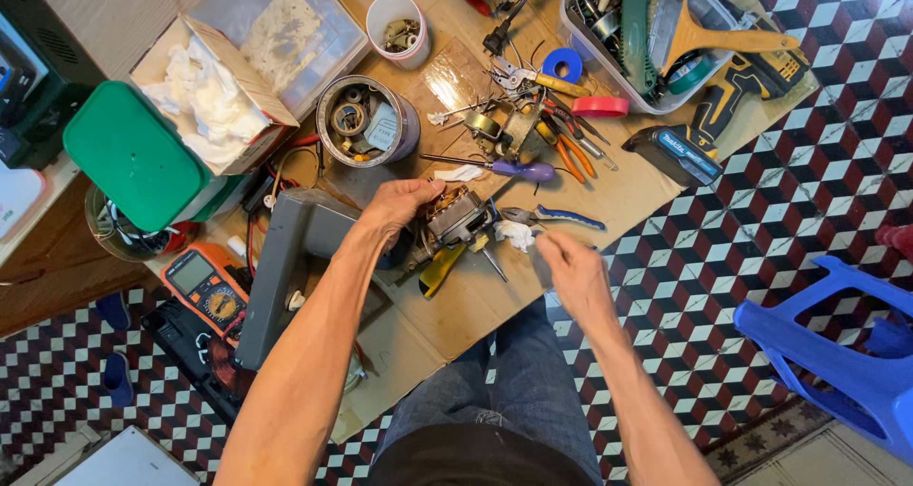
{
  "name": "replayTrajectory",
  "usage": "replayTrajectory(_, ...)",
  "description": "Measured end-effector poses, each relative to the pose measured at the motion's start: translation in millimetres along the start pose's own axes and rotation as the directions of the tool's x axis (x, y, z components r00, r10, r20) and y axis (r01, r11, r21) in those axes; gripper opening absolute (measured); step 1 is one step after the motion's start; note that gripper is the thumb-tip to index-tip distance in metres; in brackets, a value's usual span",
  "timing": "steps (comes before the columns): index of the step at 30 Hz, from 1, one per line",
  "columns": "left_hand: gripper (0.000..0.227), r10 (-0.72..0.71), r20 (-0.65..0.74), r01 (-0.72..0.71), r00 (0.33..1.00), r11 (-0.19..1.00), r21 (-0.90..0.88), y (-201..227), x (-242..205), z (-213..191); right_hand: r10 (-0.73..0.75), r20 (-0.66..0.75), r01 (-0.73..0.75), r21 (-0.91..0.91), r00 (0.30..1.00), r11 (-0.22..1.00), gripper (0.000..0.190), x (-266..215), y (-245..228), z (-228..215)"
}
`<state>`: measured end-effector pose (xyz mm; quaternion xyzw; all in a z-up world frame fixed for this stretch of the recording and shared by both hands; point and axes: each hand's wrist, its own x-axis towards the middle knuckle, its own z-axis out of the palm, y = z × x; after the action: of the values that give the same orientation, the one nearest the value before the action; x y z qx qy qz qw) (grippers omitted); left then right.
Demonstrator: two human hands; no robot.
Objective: The person cleans and adjusts a small motor or fan assembly on a cluttered workbench. They wipe the rotor with a cloth, use a screwdriver to tighten or align parts, and repeatedly rotate the shaft to check movement. Tools and components are handled one at a time, and the device is repositioned several times during the process.
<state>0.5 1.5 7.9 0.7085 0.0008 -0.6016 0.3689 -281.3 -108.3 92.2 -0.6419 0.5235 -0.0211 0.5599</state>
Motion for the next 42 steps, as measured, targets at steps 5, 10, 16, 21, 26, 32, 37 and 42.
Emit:
replayTrajectory(5,0.023,-0.005,0.004,0.005,1.000,1.000,0.012,1,2,-2,-0.567,-0.285,0.446,-0.391,0.773,0.805,0.034,22,-21,-6)
replayTrajectory(10,0.028,0.071,0.004,-0.071,0.997,0.996,0.059,-2,-1,2,0.217,0.115,-0.236,0.204,0.969,0.950,0.032,-30,20,50)
replayTrajectory(16,0.031,0.089,-0.025,-0.087,0.996,0.995,0.048,-4,-2,4,0.116,0.324,-0.304,0.625,0.939,0.719,0.034,-27,66,85)
replayTrajectory(21,0.037,0.107,-0.100,-0.100,0.989,0.993,0.069,0,-7,4,0.117,0.438,-0.424,0.716,0.892,0.554,0.041,-20,58,86)
replayTrajectory(26,0.039,0.099,-0.087,-0.098,0.991,0.995,0.009,3,-6,5,0.192,0.444,-0.480,0.745,0.875,0.463,0.043,-12,42,92)
replayTrajectory(32,0.036,0.107,-0.137,-0.104,0.985,0.994,0.029,6,-13,11,0.238,0.337,-0.412,0.739,0.911,0.533,0.037,-24,42,94)
replayTrajectory(37,0.035,0.073,-0.157,-0.080,0.985,0.996,-0.036,8,-18,10,0.234,0.264,-0.348,0.801,0.936,0.487,0.038,-19,47,111)
replayTrajectory(42,0.034,0.053,-0.114,-0.073,0.992,0.980,-0.186,1,-20,5,0.321,0.204,-0.334,0.840,0.925,0.428,0.042,-12,43,124)
